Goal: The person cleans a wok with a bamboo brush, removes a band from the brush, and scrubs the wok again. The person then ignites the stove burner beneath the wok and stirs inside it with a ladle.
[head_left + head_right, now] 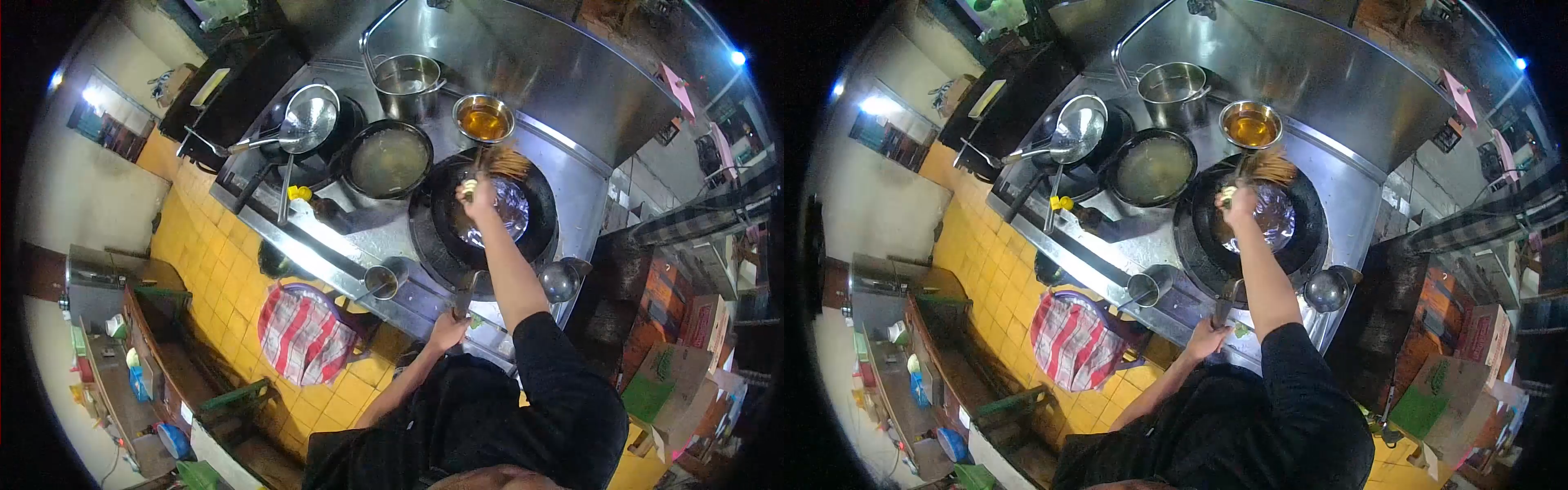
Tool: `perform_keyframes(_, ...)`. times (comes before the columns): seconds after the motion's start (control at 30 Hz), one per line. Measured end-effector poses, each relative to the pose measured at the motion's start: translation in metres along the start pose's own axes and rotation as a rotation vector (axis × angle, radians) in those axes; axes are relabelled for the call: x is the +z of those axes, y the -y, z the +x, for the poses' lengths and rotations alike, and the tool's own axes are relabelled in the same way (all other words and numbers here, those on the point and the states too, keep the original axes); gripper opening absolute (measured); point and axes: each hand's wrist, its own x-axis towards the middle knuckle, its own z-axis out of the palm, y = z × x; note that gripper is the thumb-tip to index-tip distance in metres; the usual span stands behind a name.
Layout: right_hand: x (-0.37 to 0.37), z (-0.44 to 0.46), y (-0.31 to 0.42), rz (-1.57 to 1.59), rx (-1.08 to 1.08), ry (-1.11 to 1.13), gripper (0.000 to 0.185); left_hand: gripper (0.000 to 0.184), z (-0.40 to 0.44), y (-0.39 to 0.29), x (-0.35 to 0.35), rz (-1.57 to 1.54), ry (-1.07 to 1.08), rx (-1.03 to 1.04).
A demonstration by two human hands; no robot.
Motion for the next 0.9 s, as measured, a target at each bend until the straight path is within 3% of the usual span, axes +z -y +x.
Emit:
perform_keyframes(0.07,0.01,0.008,-0.023,-0.046,-0.127,-0.142,0.024,0.025,0.0,-0.001,-0.001,-0.065,-0.02,-0.001)
perform_keyframes(0.13,0.022,-0.006,-0.03,0.029,0.142,0.038,0.024,0.024,0.006,0.01,0.003,-0.064,0.032,-0.006)
perform_keyframes(0.2,0.022,-0.025,-0.02,-0.024,0.206,0.167,0.025,0.024,0.003,0.006,0.002,-0.081,0.012,-0.019)
perform_keyframes(0.3,-0.007,0.012,0.0,-0.055,-0.113,0.049,0.036,0.025,0.002,0.011,0.004,-0.103,-0.016,-0.032)
perform_keyframes(0.33,0.003,0.009,-0.006,-0.059,-0.113,0.053,0.036,0.025,0.004,0.011,0.004,-0.107,-0.021,-0.034)
perform_keyframes(0.4,0.02,-0.003,-0.03,0.061,0.055,0.017,0.037,0.025,0.005,0.011,0.004,-0.102,0.002,-0.018)
perform_keyframes(0.43,0.031,-0.029,-0.028,-0.01,0.204,0.116,0.037,0.025,0.004,0.011,0.002,-0.089,0.023,-0.003)
perform_keyframes(0.47,0.03,-0.028,-0.024,-0.01,0.203,0.116,0.037,0.025,0.007,0.01,0.001,-0.088,0.024,-0.002)
perform_keyframes(0.53,0.012,-0.022,-0.009,0.109,0.009,0.06,0.037,0.025,0.005,0.013,0.005,-0.135,-0.036,0.008)
perform_keyframes(0.57,0.009,-0.018,-0.002,0.094,-0.19,-0.01,0.039,0.025,0.004,0.016,0.006,-0.14,-0.038,0.003)
perform_keyframes(0.6,0.016,-0.012,-0.008,0.09,-0.185,-0.007,0.039,0.026,0.006,0.018,0.004,-0.153,-0.023,0.012)
perform_keyframes(0.67,0.027,-0.003,-0.033,0.262,-0.082,-0.033,0.042,0.026,0.006,0.016,0.005,-0.181,-0.008,0.018)
perform_keyframes(0.73,0.03,-0.014,-0.046,0.127,0.22,0.173,0.043,0.027,0.004,0.013,0.003,-0.073,-0.043,-0.04)
perform_keyframes(0.8,0.03,-0.029,-0.033,0.029,0.034,0.101,0.042,0.03,0.015,0.023,0.004,-0.158,-0.003,0.019)
perform_keyframes(0.83,0.018,-0.019,-0.02,0.104,-0.084,0.168,0.046,0.03,0.016,0.026,0.006,-0.097,-0.03,0.006)
perform_keyframes(0.87,0.01,-0.007,-0.009,0.075,-0.208,-0.052,0.047,0.031,0.013,0.032,0.007,-0.03,-0.056,-0.013)
perform_keyframes(0.9,0.012,-0.001,-0.021,0.178,-0.17,-0.072,0.047,0.031,0.01,0.023,0.001,-0.013,-0.005,-0.033)
